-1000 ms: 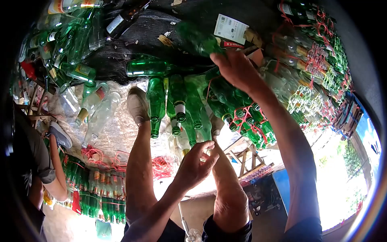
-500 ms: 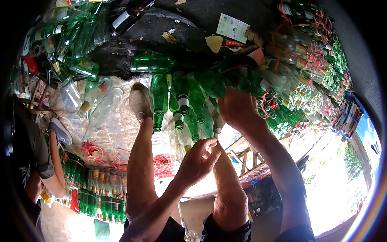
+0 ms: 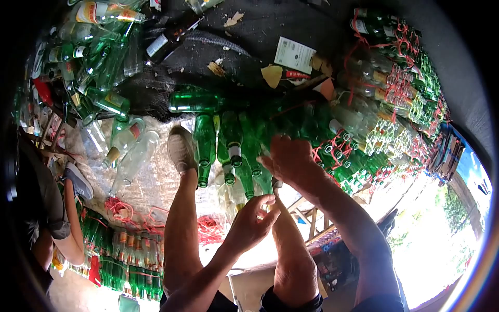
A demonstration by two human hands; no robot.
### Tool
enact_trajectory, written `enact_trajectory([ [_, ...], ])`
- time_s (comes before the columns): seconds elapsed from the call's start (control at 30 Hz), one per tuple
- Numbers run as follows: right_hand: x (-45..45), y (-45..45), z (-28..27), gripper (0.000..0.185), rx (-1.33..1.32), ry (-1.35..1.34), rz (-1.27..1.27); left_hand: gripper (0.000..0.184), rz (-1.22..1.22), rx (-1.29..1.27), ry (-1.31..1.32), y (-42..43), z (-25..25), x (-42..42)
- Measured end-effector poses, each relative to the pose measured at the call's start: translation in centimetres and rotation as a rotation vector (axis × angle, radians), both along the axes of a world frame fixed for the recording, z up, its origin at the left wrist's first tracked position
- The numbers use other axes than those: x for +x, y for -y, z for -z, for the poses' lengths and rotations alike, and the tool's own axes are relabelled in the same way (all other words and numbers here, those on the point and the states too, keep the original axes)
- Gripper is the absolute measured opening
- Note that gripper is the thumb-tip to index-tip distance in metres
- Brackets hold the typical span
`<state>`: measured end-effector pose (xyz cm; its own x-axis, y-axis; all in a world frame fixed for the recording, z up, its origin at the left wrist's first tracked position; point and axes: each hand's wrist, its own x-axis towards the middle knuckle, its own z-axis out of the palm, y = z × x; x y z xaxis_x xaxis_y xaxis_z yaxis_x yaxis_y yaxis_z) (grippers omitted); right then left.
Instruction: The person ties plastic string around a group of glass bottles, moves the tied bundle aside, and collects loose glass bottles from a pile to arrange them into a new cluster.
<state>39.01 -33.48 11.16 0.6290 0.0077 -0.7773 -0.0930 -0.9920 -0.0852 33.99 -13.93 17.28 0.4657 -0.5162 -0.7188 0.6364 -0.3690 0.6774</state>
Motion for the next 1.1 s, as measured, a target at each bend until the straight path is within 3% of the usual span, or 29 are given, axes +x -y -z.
enact_trajectory([
  [0.1,1.9,0.7,-1.3,0.064,0.052,-0.056,-0.036,0.043,-0.018,-0.002,-0.015,0.0,0.1,-0.2],
  [0.13,3.5,0.9,-1.8,0.054,0.088,-0.116,0.008,0.044,-0.006,0.006,-0.024,0.1,-0.1,-0.1],
  [0.23,5.9,3.7,1.3,0.048,0.171,0.046,0.136,0.045,0.013,0.008,-0.077,0.2,-0.3,0.6],
  [0.27,7.4,4.4,2.7,0.036,0.096,0.143,0.102,0.045,0.012,0.006,-0.084,0.3,-0.3,0.8],
  [0.33,10.2,6.6,6.8,0.031,0.065,0.531,0.087,0.045,0.014,0.003,-0.100,0.4,-0.2,1.2],
  [0.5,21.7,11.3,12.7,0.052,-0.101,0.715,0.057,0.045,-0.036,-0.020,-0.061,0.5,-0.3,2.2],
  [0.53,24.0,11.7,13.0,0.066,-0.180,0.573,0.069,0.045,-0.036,-0.019,-0.074,0.6,-0.5,2.6],
  [0.57,25.8,12.1,14.0,0.071,-0.204,0.636,0.017,0.045,-0.035,-0.018,-0.087,0.7,-0.5,3.0],
  [0.7,31.6,12.9,17.0,0.076,-0.260,0.617,-0.050,0.043,-0.082,-0.009,-0.130,0.8,-0.5,3.7],
  [0.83,30.7,14.4,20.2,0.079,-0.181,0.746,-0.126,0.043,-0.037,0.024,-0.179,0.8,-0.2,3.5],
  [0.93,29.1,13.0,19.0,0.079,-0.317,0.761,-0.212,0.043,-0.053,0.021,-0.111,1.1,-0.3,3.7],
  [1.03,26.1,12.7,17.3,0.067,-0.271,0.463,-0.232,0.043,-0.067,-0.008,-0.135,1.3,-0.3,3.6],
  [1.1,25.1,13.9,17.4,0.060,-0.276,0.659,-0.250,0.042,-0.041,-0.004,-0.101,1.6,-0.3,3.2],
])
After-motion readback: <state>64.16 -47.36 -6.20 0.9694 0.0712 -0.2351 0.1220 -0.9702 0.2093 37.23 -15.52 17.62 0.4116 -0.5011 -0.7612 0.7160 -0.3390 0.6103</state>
